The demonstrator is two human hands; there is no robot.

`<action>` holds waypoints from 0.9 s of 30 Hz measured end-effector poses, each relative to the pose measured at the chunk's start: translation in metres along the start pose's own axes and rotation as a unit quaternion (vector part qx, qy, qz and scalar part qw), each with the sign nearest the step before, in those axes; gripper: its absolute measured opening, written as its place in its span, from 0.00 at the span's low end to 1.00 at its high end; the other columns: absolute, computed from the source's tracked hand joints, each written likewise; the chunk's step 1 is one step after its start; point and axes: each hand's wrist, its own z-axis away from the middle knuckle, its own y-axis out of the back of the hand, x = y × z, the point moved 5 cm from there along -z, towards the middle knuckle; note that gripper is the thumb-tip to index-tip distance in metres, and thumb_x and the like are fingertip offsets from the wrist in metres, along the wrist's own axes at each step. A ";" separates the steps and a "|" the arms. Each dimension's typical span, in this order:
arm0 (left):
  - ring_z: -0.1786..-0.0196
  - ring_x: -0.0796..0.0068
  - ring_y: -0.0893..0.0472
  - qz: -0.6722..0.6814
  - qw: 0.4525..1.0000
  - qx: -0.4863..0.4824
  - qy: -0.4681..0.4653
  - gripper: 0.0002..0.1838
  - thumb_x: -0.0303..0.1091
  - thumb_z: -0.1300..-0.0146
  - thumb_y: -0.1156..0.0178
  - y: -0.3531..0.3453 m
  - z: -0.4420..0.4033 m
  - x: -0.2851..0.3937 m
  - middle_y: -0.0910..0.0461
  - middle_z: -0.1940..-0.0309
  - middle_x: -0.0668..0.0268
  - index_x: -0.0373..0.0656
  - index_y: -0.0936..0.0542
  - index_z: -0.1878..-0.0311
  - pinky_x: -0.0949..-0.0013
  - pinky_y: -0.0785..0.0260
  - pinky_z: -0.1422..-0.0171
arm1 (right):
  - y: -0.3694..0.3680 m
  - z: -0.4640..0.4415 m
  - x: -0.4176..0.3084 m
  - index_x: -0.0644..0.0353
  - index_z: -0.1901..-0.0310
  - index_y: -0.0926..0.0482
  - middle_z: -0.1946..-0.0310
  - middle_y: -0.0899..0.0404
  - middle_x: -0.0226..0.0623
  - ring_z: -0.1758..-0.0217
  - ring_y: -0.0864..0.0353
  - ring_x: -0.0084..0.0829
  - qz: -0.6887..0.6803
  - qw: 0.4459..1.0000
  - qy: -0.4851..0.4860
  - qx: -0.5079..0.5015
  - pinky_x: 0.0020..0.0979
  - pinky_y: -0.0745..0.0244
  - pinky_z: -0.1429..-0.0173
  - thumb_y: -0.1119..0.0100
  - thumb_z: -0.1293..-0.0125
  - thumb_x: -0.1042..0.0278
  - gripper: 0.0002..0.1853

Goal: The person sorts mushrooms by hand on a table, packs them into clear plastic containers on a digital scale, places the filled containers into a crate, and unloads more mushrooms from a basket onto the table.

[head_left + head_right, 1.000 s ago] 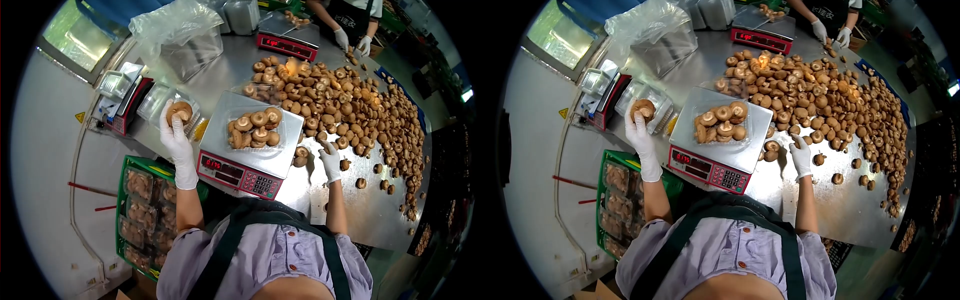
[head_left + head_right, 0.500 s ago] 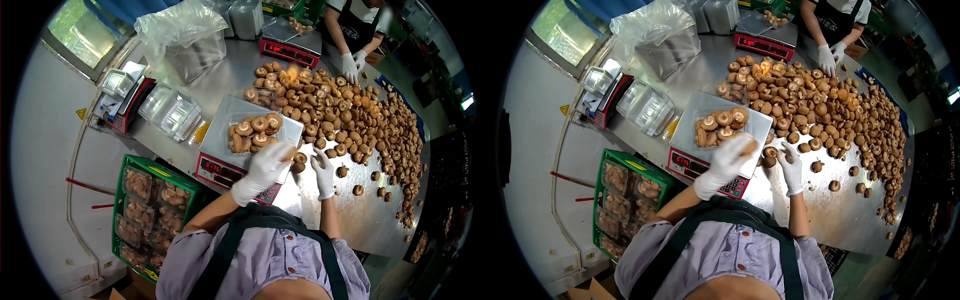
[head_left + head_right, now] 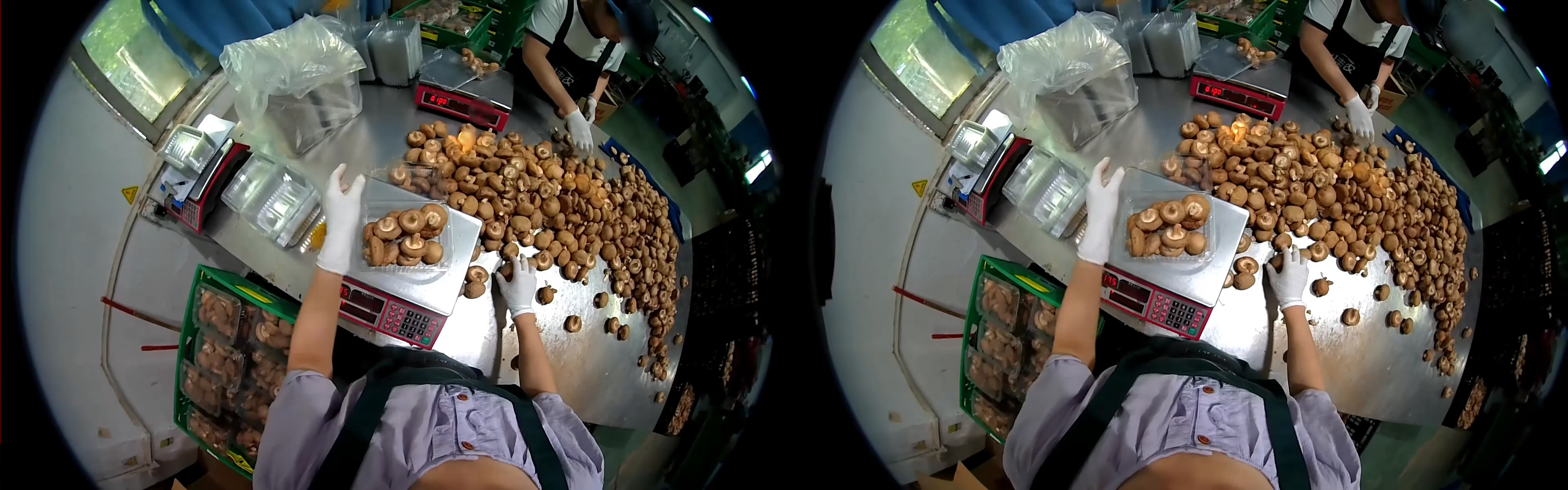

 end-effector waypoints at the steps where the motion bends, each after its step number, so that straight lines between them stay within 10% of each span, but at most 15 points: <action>1: 0.43 0.60 0.24 0.009 0.995 -0.041 0.089 0.27 0.38 0.39 0.38 -0.008 -0.014 -0.031 0.27 0.40 0.54 0.41 0.29 0.37 0.62 0.32 0.39 | 0.006 -0.003 -0.009 0.56 0.42 0.28 0.42 0.30 0.49 0.45 0.30 0.50 0.034 0.999 -0.003 -0.001 0.44 0.31 0.44 0.31 0.51 0.57 0.33; 5: 0.45 0.61 0.24 0.154 0.910 -0.207 0.323 0.34 0.52 0.33 0.45 -0.033 -0.008 -0.036 0.32 0.36 0.52 0.41 0.37 0.30 0.57 0.31 0.43 | 0.030 -0.026 -0.043 0.59 0.48 0.22 0.45 0.26 0.49 0.46 0.27 0.51 -0.084 0.995 -0.005 0.057 0.42 0.30 0.42 0.36 0.43 0.60 0.22; 9: 0.42 0.61 0.25 0.303 0.899 -0.158 0.274 0.35 0.57 0.31 0.50 -0.029 -0.007 -0.031 0.29 0.39 0.51 0.42 0.38 0.30 0.62 0.31 0.42 | 0.053 -0.049 -0.071 0.61 0.43 0.24 0.51 0.19 0.45 0.48 0.20 0.39 -0.374 0.923 -0.079 -0.041 0.34 0.28 0.41 0.38 0.37 0.58 0.23; 12: 0.42 0.63 0.25 0.379 0.892 -0.205 0.136 0.33 0.57 0.32 0.48 0.001 0.011 -0.014 0.29 0.39 0.54 0.42 0.33 0.33 0.58 0.32 0.41 | 0.067 -0.054 -0.094 0.68 0.42 0.27 0.51 0.21 0.39 0.50 0.21 0.27 -0.529 0.841 -0.055 -0.101 0.26 0.27 0.46 0.44 0.30 0.60 0.22; 15: 0.38 0.64 0.28 0.209 0.926 -0.312 -0.025 0.27 0.47 0.36 0.41 0.027 0.053 0.004 0.27 0.40 0.55 0.41 0.26 0.38 0.61 0.36 0.36 | 0.071 -0.052 -0.110 0.67 0.40 0.29 0.49 0.22 0.39 0.51 0.22 0.25 -0.566 0.809 -0.052 -0.150 0.25 0.26 0.47 0.44 0.30 0.57 0.25; 18: 0.38 0.65 0.27 -0.098 0.962 -0.171 -0.187 0.29 0.28 0.48 0.33 0.049 0.095 0.028 0.27 0.40 0.55 0.39 0.26 0.39 0.66 0.33 0.37 | 0.062 -0.042 -0.121 0.65 0.37 0.32 0.55 0.18 0.43 0.55 0.19 0.27 -0.487 0.840 -0.050 -0.235 0.26 0.25 0.50 0.41 0.33 0.51 0.31; 21: 0.55 0.72 0.21 0.005 0.981 -0.161 0.103 0.31 0.36 0.41 0.33 0.049 0.118 -0.028 0.22 0.51 0.59 0.39 0.30 0.36 0.69 0.26 0.52 | 0.047 -0.038 -0.128 0.67 0.40 0.30 0.65 0.16 0.43 0.62 0.16 0.29 -0.393 0.873 -0.029 -0.288 0.26 0.23 0.55 0.40 0.34 0.55 0.27; 22: 0.65 0.78 0.22 0.076 0.961 -0.186 0.189 0.28 0.39 0.37 0.35 0.045 0.126 -0.036 0.20 0.61 0.63 0.37 0.30 0.37 0.75 0.27 0.63 | 0.033 -0.034 -0.129 0.68 0.43 0.28 0.66 0.16 0.43 0.64 0.16 0.29 -0.489 0.802 -0.092 -0.331 0.26 0.21 0.58 0.40 0.34 0.60 0.23; 24: 0.72 0.79 0.22 0.138 0.939 -0.200 0.242 0.20 0.36 0.34 0.40 0.042 0.132 -0.037 0.21 0.68 0.64 0.36 0.29 0.43 0.77 0.29 0.70 | 0.029 -0.029 -0.138 0.69 0.53 0.27 0.68 0.17 0.44 0.71 0.16 0.29 -0.594 0.695 -0.175 -0.365 0.25 0.19 0.66 0.41 0.35 0.72 0.12; 27: 0.72 0.78 0.21 0.188 0.926 -0.187 0.267 0.14 0.33 0.32 0.43 0.041 0.137 -0.029 0.21 0.70 0.63 0.36 0.29 0.48 0.76 0.29 0.71 | 0.028 -0.030 -0.138 0.70 0.56 0.27 0.68 0.17 0.45 0.71 0.15 0.31 -0.576 0.702 -0.161 -0.387 0.26 0.18 0.65 0.43 0.35 0.73 0.10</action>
